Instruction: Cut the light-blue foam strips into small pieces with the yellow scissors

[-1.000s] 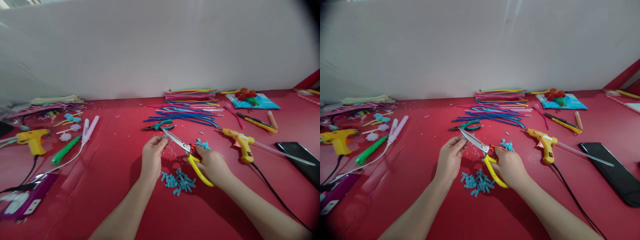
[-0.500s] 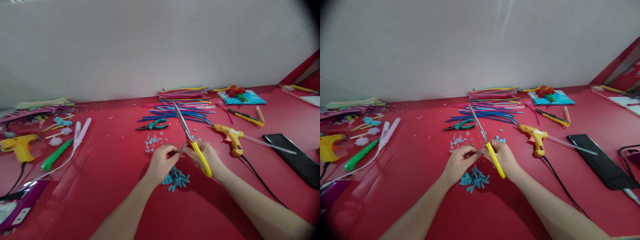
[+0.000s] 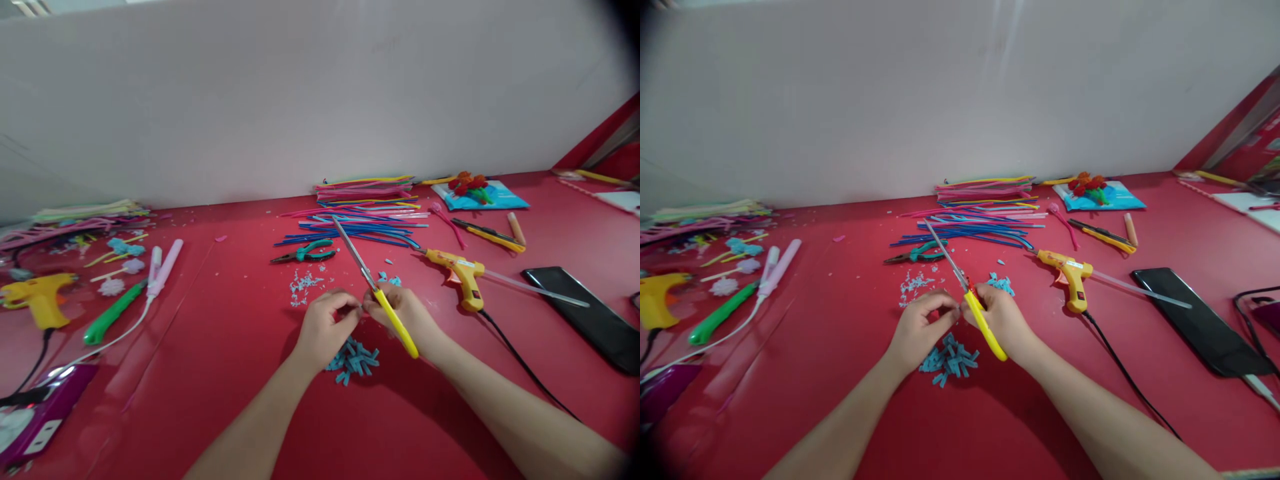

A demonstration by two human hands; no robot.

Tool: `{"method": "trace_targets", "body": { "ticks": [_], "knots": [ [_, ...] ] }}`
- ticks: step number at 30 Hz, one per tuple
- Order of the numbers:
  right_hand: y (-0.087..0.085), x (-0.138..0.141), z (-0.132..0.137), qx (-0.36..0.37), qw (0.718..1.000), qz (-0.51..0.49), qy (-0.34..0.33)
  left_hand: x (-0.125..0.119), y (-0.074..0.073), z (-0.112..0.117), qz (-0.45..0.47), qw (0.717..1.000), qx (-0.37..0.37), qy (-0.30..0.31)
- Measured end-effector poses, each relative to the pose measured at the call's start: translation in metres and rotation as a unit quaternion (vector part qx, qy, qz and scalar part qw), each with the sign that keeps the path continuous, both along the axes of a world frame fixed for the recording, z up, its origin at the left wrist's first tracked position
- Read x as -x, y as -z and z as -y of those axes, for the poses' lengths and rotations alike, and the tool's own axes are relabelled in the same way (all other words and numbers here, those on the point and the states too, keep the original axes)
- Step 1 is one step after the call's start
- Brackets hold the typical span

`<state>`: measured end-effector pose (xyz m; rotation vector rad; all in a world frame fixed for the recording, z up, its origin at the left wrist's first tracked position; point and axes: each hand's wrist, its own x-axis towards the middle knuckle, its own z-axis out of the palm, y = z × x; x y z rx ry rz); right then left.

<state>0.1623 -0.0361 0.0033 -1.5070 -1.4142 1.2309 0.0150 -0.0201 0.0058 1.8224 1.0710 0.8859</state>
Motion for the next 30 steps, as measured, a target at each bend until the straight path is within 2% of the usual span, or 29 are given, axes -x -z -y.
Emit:
{"method": "trace_targets", "body": {
  "ticks": [2, 5, 8, 10, 12, 15, 18, 21, 26, 30],
  "knots": [
    [0.000, 0.000, 0.001, -0.002, 1.000, 0.002, -0.010, 0.002, 0.001, -0.001, 0.002, 1.000, -0.002, 0.000],
    [0.001, -0.006, -0.002, -0.006, 1.000, 0.003, 0.001, 0.007, 0.001, -0.006, 0.002, 0.999, 0.006, -0.047],
    [0.000, -0.021, -0.010, -0.006, 0.997, 0.003, 0.074, 0.014, 0.003, -0.011, -0.026, 0.996, 0.002, -0.084],
    [-0.003, -0.033, -0.016, 0.000, 0.992, 0.050, 0.115, 0.016, 0.005, -0.014, -0.048, 0.994, -0.024, -0.092],
    [-0.008, -0.044, -0.021, 0.027, 0.982, 0.161, 0.091, 0.017, 0.010, -0.017, -0.060, 0.992, -0.042, -0.107],
    [-0.011, -0.055, -0.026, 0.038, 0.971, 0.226, 0.072, 0.016, 0.019, -0.019, -0.075, 0.989, -0.033, -0.124],
    [-0.005, -0.059, -0.030, 0.042, 0.956, 0.285, 0.061, 0.016, 0.025, -0.021, -0.112, 0.987, -0.040, -0.111],
    [0.004, -0.060, -0.035, 0.030, 0.932, 0.355, 0.061, 0.016, 0.025, -0.022, -0.138, 0.983, -0.059, -0.104],
    [0.007, -0.045, -0.029, -0.015, 0.894, 0.444, 0.063, 0.017, 0.022, -0.021, -0.142, 0.980, -0.081, -0.110],
    [0.007, -0.026, -0.016, -0.039, 0.874, 0.485, 0.004, 0.018, 0.025, -0.023, -0.145, 0.979, -0.087, -0.114]
  ]
}}
